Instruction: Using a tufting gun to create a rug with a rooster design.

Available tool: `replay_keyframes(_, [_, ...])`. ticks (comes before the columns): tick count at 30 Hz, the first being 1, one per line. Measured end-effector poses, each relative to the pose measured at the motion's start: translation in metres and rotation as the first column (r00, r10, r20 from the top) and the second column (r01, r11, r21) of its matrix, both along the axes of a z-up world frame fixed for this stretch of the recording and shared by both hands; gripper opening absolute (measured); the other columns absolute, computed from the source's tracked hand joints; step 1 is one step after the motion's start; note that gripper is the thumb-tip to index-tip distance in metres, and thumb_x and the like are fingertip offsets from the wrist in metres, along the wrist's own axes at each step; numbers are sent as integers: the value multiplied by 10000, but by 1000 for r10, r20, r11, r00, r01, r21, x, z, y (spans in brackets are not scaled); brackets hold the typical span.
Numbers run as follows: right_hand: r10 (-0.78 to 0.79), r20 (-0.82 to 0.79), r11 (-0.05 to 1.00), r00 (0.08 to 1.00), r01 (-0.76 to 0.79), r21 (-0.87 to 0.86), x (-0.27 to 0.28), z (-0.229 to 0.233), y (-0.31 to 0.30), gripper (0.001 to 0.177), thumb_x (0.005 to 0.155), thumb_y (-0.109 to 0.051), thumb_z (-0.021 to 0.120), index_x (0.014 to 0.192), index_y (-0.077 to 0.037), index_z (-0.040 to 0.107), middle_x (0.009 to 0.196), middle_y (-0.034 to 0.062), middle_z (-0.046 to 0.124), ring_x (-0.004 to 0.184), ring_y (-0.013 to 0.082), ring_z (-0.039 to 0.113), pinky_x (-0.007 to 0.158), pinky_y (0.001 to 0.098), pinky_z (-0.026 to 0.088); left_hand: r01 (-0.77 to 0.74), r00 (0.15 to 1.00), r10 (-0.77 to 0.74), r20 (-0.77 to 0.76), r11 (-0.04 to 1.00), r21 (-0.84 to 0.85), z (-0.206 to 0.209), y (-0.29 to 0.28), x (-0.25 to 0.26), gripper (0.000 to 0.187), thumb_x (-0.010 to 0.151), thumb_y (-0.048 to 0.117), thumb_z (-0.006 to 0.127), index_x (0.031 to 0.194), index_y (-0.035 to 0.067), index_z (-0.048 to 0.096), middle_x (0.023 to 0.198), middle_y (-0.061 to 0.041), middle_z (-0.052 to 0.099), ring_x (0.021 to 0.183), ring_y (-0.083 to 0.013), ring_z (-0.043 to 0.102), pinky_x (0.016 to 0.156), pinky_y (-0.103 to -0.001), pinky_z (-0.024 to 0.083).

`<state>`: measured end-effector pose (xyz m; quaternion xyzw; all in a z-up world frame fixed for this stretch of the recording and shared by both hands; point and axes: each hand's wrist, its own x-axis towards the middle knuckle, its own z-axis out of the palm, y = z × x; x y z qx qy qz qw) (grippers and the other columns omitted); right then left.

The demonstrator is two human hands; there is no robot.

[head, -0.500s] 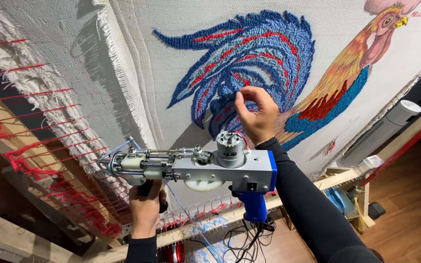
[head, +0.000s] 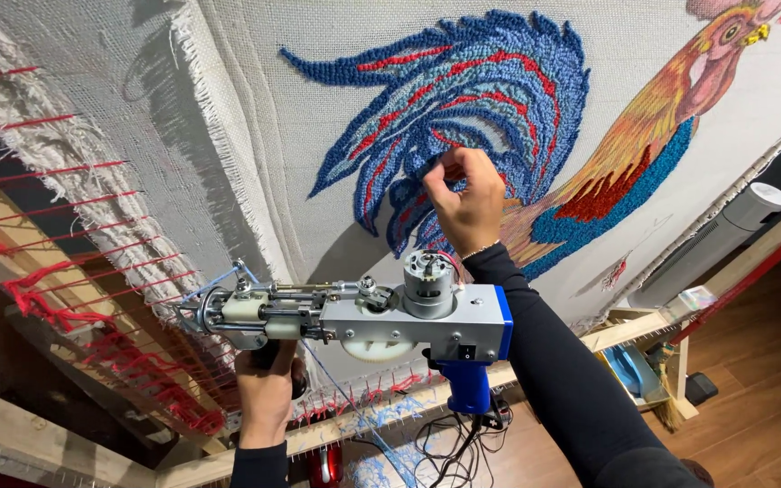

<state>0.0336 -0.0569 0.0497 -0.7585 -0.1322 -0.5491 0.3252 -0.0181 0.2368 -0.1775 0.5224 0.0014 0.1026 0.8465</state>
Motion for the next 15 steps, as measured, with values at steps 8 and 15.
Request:
replay_keyframes(8, [246,47,966,968,-249,68,-17,-26,-13,121,919,-36,654,1021,20,619,1002,96,692,915,134,687,857,283,567,19,999,-18,-27,1000,21,-4,3,-5,199,888,143,780,749,39,684,584,-31,616,454,-133,544,414,-290,386])
replay_keyframes(15, [100,24,990,995,-102,101,-23,-9,-1,176,934,-102,754,1054,10,692,911,59,738,829,123,727,783,262,584,3,999,-5,34,998,66,-7,4,-12,217,905,145,773,732,38,696,593,-53,636,464,-143,572,422,-281,381])
